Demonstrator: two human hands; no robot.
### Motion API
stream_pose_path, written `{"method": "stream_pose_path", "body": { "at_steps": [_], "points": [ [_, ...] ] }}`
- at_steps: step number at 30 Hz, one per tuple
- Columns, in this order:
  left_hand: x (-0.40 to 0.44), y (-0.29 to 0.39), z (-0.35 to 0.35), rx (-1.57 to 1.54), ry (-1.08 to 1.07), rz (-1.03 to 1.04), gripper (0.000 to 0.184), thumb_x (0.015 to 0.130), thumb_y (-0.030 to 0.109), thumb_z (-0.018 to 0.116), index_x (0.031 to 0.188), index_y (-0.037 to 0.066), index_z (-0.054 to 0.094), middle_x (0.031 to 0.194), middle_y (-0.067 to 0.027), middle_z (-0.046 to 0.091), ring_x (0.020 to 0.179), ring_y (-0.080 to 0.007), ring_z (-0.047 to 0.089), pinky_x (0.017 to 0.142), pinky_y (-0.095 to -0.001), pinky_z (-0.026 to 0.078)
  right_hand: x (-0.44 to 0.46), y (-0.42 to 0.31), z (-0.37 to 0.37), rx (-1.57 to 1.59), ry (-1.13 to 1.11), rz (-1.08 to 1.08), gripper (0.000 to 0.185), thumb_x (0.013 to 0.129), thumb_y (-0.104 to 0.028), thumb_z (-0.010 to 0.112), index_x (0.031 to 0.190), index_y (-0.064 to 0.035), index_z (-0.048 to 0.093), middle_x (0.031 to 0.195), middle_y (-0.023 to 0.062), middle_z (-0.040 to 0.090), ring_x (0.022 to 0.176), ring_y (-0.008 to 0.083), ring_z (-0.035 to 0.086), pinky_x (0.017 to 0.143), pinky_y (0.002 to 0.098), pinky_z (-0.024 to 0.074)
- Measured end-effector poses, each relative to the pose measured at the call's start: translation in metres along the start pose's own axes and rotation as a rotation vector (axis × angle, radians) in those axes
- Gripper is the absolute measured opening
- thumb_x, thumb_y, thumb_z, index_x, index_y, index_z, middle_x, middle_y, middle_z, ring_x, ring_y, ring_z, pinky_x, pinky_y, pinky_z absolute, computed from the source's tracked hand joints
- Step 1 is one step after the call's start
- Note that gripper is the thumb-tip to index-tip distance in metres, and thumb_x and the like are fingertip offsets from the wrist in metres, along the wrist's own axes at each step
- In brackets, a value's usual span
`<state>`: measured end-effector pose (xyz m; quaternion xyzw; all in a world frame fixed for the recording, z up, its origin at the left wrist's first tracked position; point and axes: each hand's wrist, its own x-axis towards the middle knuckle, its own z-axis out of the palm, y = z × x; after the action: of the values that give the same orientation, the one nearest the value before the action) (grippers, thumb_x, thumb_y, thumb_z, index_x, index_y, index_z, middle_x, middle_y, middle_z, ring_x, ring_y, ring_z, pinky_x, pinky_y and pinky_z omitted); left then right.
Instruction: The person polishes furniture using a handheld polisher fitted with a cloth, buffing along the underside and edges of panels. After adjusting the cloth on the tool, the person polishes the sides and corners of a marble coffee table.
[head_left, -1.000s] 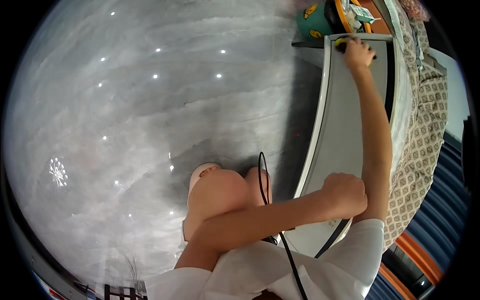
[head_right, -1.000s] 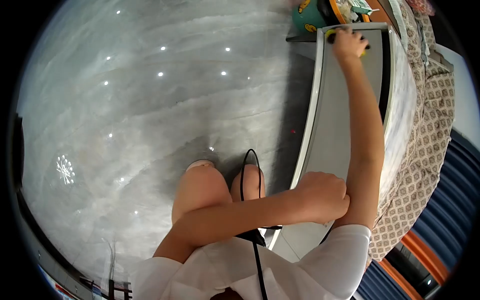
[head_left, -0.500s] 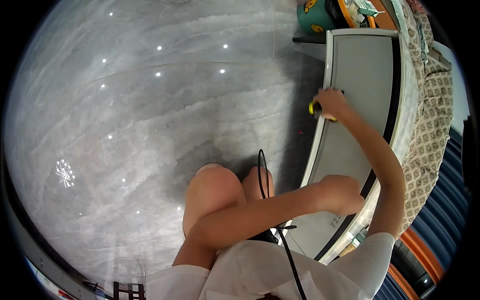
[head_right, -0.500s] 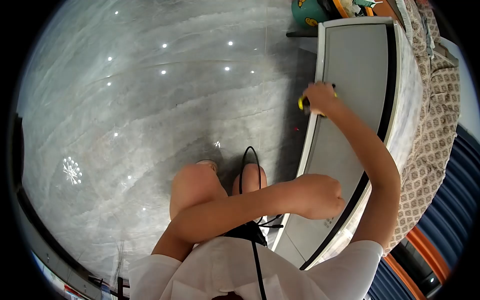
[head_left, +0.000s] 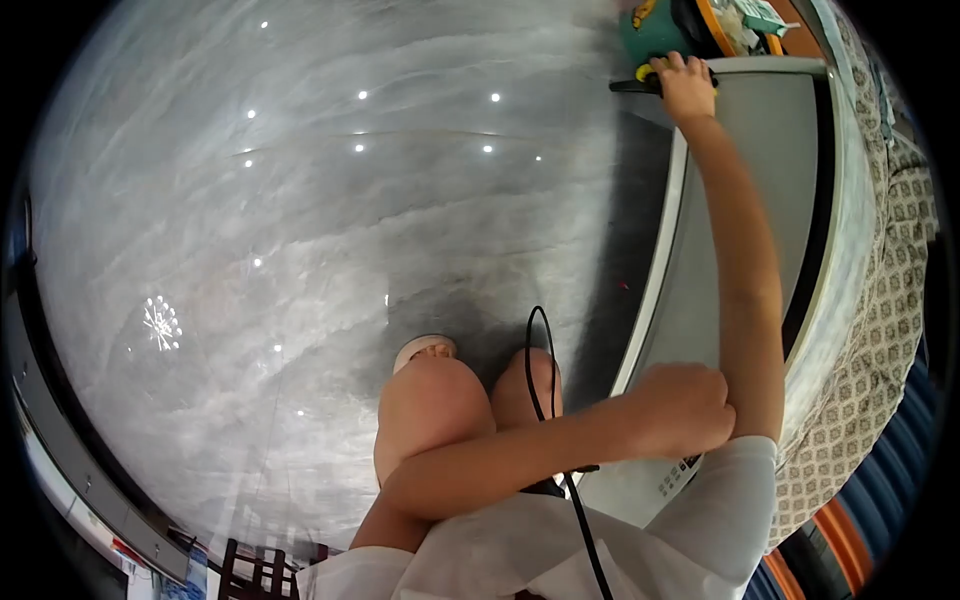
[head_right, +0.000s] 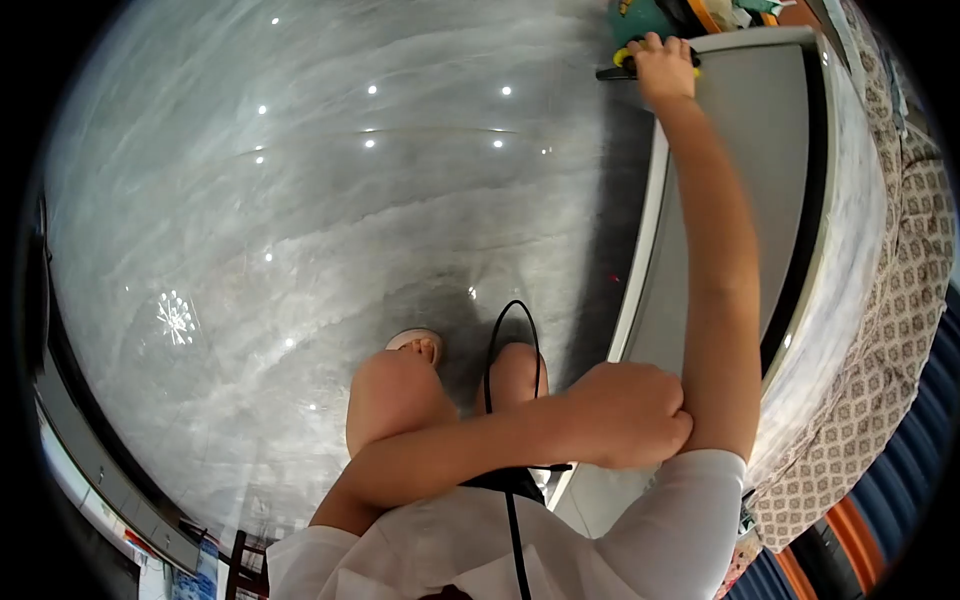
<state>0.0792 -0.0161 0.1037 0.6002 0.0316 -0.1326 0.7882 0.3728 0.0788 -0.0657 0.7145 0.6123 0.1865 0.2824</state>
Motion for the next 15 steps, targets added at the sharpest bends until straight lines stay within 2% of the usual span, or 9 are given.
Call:
{"method": "stream_pose_path", "body": {
  "at_steps": [2, 4, 6, 8, 9, 10, 12, 15],
  "points": [
    [0.002, 0.003, -0.006, -0.064, -0.094, -0.062, 0.033, 0.075, 0.019, 0.038, 0.060, -0.005, 0.055, 0.061, -0.0206, 0.056, 0.061, -0.0323, 0.056, 0.061, -0.0411, 0.044, -0.001, -0.010, -0.012, 0.014, -0.143, 0.008, 0.039, 0.072, -0.013, 0.061, 0.110, -0.0196, 0.053, 0.110, 0.0052, 0.049, 0.100, 0.0287, 0.049, 0.093, 0.0405, 0.0364],
    [0.013, 0.003, -0.001, -0.056, -0.094, -0.061, 0.033, 0.075, 0.019, 0.038, 0.059, -0.005, 0.053, 0.059, -0.0192, 0.054, 0.058, -0.0304, 0.054, 0.058, -0.0410, 0.042, -0.013, -0.012, -0.014, 0.081, -0.128, -0.028, 0.050, 0.063, -0.016, 0.070, 0.110, -0.0169, 0.053, 0.109, 0.0055, 0.049, 0.099, 0.0294, 0.050, 0.090, 0.0395, 0.0389],
    [0.016, -0.003, 0.004, -0.051, -0.107, -0.072, 0.032, 0.075, 0.019, 0.038, 0.057, -0.005, 0.051, 0.057, -0.0178, 0.053, 0.054, -0.0286, 0.051, 0.055, -0.0409, 0.040, -0.023, -0.016, -0.016, 0.125, -0.101, -0.028, 0.043, 0.065, -0.015, 0.067, 0.107, -0.0158, 0.055, 0.107, 0.0064, 0.050, 0.099, 0.0296, 0.050, 0.090, 0.0398, 0.0391],
    [0.020, -0.010, 0.002, -0.060, -0.172, 0.207, 0.033, 0.075, 0.019, 0.039, 0.053, -0.004, 0.045, 0.050, -0.0138, 0.044, 0.047, -0.0233, 0.041, 0.050, -0.0400, 0.034, -0.036, -0.022, -0.021, 0.149, -0.145, -0.008, 0.034, 0.070, -0.014, 0.062, 0.103, -0.0140, 0.057, 0.105, 0.0076, 0.051, 0.099, 0.0296, 0.050, 0.090, 0.0409, 0.0387],
    [0.019, -0.011, -0.001, -0.026, -0.133, 0.216, 0.034, 0.075, 0.019, 0.040, 0.050, -0.003, 0.039, 0.046, -0.0085, 0.034, 0.045, -0.0171, 0.031, 0.047, -0.0369, 0.029, -0.046, -0.026, -0.027, 0.156, -0.139, -0.006, 0.028, 0.073, -0.013, 0.057, 0.100, -0.0129, 0.058, 0.104, 0.0081, 0.051, 0.099, 0.0296, 0.050, 0.090, 0.0420, 0.0386],
    [0.018, -0.012, -0.003, -0.006, -0.158, 0.207, 0.034, 0.075, 0.019, 0.040, 0.050, -0.003, 0.039, 0.046, -0.0085, 0.034, 0.045, -0.0171, 0.031, 0.047, -0.0369, 0.029, -0.054, -0.031, -0.030, 0.158, -0.150, 0.026, 0.028, 0.073, -0.012, 0.057, 0.101, -0.0118, 0.058, 0.104, 0.0088, 0.051, 0.100, 0.0300, 0.050, 0.090, 0.0425, 0.0385],
    [0.016, -0.014, -0.009, -0.142, -0.035, 0.075, 0.033, 0.075, 0.018, 0.040, 0.047, 0.001, 0.035, 0.044, -0.0041, 0.030, 0.044, -0.0121, 0.026, 0.043, -0.0322, 0.026, -0.078, -0.043, -0.041, 0.144, -0.190, 0.063, 0.028, 0.074, -0.012, 0.055, 0.102, -0.0108, 0.057, 0.105, 0.0098, 0.051, 0.101, 0.0306, 0.048, 0.091, 0.0432, 0.0379],
    [0.006, 0.004, -0.022, -0.282, -0.080, 0.123, 0.029, 0.073, 0.015, 0.037, 0.046, 0.008, 0.028, 0.043, 0.0011, 0.026, 0.042, -0.0079, 0.021, 0.041, -0.0263, 0.019, -0.130, -0.064, -0.052, 0.242, -0.168, 0.172, 0.029, 0.073, -0.012, 0.055, 0.102, -0.0098, 0.057, 0.106, 0.0110, 0.050, 0.103, 0.0320, 0.047, 0.092, 0.0443, 0.0369]
  ]
}}
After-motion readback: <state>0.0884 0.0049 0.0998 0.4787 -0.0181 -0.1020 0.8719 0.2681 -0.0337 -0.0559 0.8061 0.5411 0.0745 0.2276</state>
